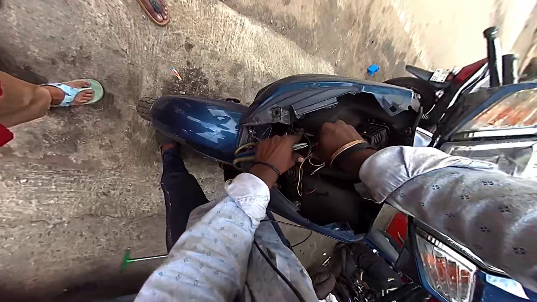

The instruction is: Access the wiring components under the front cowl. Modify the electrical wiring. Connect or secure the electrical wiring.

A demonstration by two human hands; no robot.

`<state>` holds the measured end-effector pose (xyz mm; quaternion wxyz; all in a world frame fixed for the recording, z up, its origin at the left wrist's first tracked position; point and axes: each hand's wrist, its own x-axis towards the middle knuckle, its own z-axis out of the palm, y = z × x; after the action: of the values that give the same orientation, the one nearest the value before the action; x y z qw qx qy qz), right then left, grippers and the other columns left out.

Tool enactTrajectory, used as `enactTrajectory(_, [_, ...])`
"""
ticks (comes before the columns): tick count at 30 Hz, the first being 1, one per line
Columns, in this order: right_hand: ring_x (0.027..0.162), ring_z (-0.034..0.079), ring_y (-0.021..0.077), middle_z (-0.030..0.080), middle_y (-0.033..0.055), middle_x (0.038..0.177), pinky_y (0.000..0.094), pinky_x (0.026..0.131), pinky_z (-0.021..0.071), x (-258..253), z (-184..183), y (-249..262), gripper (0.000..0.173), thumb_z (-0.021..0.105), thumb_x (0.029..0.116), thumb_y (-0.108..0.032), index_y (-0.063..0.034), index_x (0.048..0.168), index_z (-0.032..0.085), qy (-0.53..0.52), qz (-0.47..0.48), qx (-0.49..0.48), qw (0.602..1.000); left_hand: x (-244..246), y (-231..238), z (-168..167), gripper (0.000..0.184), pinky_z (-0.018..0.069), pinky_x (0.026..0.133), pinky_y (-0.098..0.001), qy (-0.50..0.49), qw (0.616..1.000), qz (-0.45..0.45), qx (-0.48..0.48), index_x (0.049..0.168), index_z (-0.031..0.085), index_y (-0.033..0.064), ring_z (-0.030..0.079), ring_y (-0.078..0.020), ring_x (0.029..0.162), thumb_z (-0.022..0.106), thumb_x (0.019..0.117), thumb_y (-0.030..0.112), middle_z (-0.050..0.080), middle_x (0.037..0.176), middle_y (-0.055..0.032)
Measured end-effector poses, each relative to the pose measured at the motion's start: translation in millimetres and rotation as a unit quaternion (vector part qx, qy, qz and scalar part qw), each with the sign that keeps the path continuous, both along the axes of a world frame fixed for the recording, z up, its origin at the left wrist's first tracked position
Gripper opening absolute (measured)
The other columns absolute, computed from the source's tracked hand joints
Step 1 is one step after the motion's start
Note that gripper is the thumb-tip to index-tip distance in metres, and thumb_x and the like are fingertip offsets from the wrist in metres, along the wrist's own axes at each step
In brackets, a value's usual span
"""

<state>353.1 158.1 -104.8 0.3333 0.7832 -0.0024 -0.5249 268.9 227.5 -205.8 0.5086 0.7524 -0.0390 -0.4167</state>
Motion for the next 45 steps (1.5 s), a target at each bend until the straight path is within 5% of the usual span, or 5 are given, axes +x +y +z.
enactTrajectory(13, [0.093,0.068,0.0451,0.068,0.0268,0.091,0.062,0.075,0.0523,-1.3,-11.5,4.0,0.026,0.069,0.0929,-0.02,0.003,0.081,0.066,-0.002,0.0,-0.031,1.0,-5.9,-4.7,-1.0,0.057,0.0547,0.078,-0.0551,-0.041,0.999,-0.002,-0.011,0.153,0.049,0.0373,0.072,-0.0352,0.093,0.067,0.0988,0.035,0.075,0.105,-0.0123])
enactTrajectory(27, [0.094,0.067,0.0487,0.066,0.0303,0.092,0.0649,0.075,0.0511,4.2,-6.3,-2.8,0.028,0.07,0.092,-0.018,0.0068,0.08,0.063,-0.018,-0.019,0.045,0.999,7.4,2.1,5.6,0.061,0.0536,0.086,-0.0581,-0.033,0.999,-0.01,-0.003,0.154,0.048,0.0381,0.07,-0.0353,0.106,0.07,0.0972,0.033,0.073,0.12,-0.0112])
enactTrajectory(36, [0.116,0.063,0.0495,0.066,0.0325,0.119,0.0698,0.092,0.0498,1.9,16.8,-9.5,0.031,0.073,0.091,-0.017,0.0086,0.108,0.069,-0.056,-0.153,0.135,0.977,19.4,53.7,79.8,0.064,0.0531,0.095,-0.0625,-0.041,0.993,0.018,0.107,0.152,0.052,0.0303,0.067,-0.033,0.117,0.073,0.0928,0.042,0.066,0.136,-0.0089])
enactTrajectory(42, [0.122,0.063,0.0415,0.037,0.0155,0.163,0.0595,0.093,0.056,-86.7,70.1,-14.5,0.063,0.068,0.0908,-0.011,-0.0104,0.151,0.05,-0.286,-0.258,0.353,0.853,80.9,26.2,181.0,0.036,0.0554,0.089,-0.0627,-0.183,0.968,-0.024,0.171,0.136,0.067,0.0241,0.069,-0.0353,0.111,0.058,0.1028,0.035,0.065,0.136,-0.0102])
enactTrajectory(45, [0.128,0.063,0.028,0.059,0.0127,0.146,0.0454,0.106,0.0542,-177.0,98.6,-43.3,0.041,0.056,0.0946,0.0,-0.0077,0.133,0.068,-0.379,-0.264,0.544,0.701,142.4,-44.5,191.5,0.04,0.0558,0.087,-0.0626,-0.254,0.944,-0.092,0.191,0.138,0.066,0.0278,0.069,-0.0364,0.108,0.055,0.1027,0.042,0.06,0.143,-0.0111])
